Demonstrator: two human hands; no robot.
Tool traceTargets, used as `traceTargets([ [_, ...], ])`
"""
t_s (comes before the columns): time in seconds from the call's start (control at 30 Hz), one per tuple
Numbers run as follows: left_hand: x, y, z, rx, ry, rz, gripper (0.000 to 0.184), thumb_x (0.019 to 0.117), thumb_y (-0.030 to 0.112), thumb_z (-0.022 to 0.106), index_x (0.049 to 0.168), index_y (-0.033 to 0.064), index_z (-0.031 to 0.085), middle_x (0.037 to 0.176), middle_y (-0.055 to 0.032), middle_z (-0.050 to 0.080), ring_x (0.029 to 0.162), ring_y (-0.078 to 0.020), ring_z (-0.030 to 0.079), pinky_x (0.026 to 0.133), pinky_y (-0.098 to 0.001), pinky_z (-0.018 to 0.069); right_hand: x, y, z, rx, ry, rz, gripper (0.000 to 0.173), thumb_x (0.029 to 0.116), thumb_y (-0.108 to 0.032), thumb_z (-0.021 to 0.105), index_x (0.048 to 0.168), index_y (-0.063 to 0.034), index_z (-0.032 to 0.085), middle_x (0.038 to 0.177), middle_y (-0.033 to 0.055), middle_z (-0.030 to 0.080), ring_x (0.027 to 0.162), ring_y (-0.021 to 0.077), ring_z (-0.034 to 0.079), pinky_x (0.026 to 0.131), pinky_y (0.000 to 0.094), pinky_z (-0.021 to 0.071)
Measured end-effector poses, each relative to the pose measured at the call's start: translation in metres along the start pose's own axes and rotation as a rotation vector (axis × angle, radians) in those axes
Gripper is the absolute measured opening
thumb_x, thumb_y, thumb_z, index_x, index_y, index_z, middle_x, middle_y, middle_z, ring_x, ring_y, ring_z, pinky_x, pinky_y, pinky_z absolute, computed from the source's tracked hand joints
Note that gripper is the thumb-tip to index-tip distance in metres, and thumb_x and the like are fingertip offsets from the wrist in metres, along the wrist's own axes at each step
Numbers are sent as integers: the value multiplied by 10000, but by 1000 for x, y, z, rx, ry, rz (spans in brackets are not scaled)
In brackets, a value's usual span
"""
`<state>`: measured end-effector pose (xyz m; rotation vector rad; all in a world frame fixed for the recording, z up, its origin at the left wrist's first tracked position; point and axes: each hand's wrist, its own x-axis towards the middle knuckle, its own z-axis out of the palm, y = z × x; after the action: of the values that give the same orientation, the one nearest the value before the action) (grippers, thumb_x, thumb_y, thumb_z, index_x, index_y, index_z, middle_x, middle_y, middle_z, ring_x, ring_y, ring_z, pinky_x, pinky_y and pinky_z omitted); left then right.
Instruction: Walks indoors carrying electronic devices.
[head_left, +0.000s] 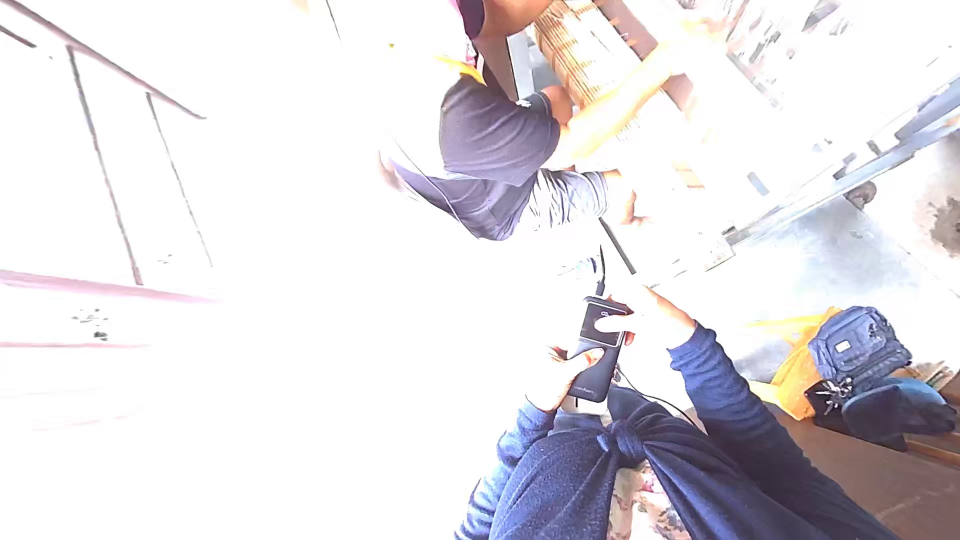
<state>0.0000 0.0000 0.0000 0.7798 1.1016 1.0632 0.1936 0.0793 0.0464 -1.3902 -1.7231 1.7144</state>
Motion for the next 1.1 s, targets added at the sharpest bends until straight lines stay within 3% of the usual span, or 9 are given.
traceTargets([
  [0.13, -2, -7, -12, -34, 44, -1, 75, 781, 46, 786, 827, 84, 741, 732, 24, 740, 669, -54, 705, 672, -249, 609, 3, -7, 10, 143, 4, 23, 139, 935, -126, 731, 987, -4, 689, 825, 32, 722, 710, 70, 705, 661, 242, 612],
  [0.2, -5, -8, -16, -67, 109, 13, 57, 841, 136, 696, 787, 118, 701, 695, 54, 715, 638, -36, 686, 638, -244, 599, 2, -10, 13, 228, 11, 63, 111, 949, -95, 702, 1002, 2, 689, 852, 41, 732, 750, 94, 724, 699, 265, 628],
  [0.3, -6, -21, -31, -153, 124, 103, 331, 976, 334, 560, 745, 160, 722, 711, 59, 723, 668, -32, 685, 667, -259, 591, 4, -6, 18, 332, 52, 57, 70, 959, -48, 657, 979, 4, 698, 818, 47, 737, 721, 106, 717, 682, 285, 624],
  [0.37, -10, -30, -50, -117, 172, 141, 428, 1037, 312, 426, 815, 127, 742, 790, 40, 753, 752, -44, 708, 743, -275, 600, 12, -2, 20, 369, 71, 44, 76, 963, -40, 642, 990, 4, 699, 821, 50, 740, 711, 117, 719, 671, 308, 630],
  [0.47, -22, -35, -87, -97, 303, 164, 558, 1060, 267, 274, 854, 67, 752, 838, -16, 777, 794, -89, 737, 765, -305, 614, 36, -2, 27, 371, 84, 29, 69, 970, -39, 633, 989, -17, 696, 815, 35, 745, 687, 111, 721, 643, 304, 630],
  [0.57, -49, -36, -131, -121, 432, 177, 643, 1078, 313, 199, 880, 64, 758, 890, -29, 787, 831, -107, 745, 780, -311, 614, 62, -5, 50, 356, 80, 38, 74, 981, -35, 626, 1022, -5, 680, 847, 47, 744, 704, 123, 724, 653, 319, 635],
  [0.73, -110, -24, -218, -192, 702, 190, 768, 1084, 394, 68, 887, 88, 745, 858, -4, 785, 801, -93, 744, 749, -294, 619, 107, -23, 118, 386, 77, 58, 94, 991, -39, 621, 1059, 1, 671, 879, 63, 742, 741, 146, 732, 682, 343, 639],
  [0.9, -167, -7, -318, -238, 893, 131, 792, 1085, 415, 38, 893, 90, 733, 827, -5, 783, 757, -95, 747, 699, -293, 625, 153, -40, 211, 486, 102, 110, 117, 1013, -5, 547, 1079, 32, 637, 871, 91, 735, 725, 174, 731, 678, 349, 638],
  [1.1, -178, 43, -415, -199, 1009, 180, 781, 1090, 396, 31, 907, 81, 722, 809, 4, 778, 750, -84, 744, 701, -278, 623, 210, -65, 309, 618, 69, 229, 130, 1048, -15, 496, 1092, 46, 602, 864, 120, 730, 717, 202, 735, 666, 361, 639],
])
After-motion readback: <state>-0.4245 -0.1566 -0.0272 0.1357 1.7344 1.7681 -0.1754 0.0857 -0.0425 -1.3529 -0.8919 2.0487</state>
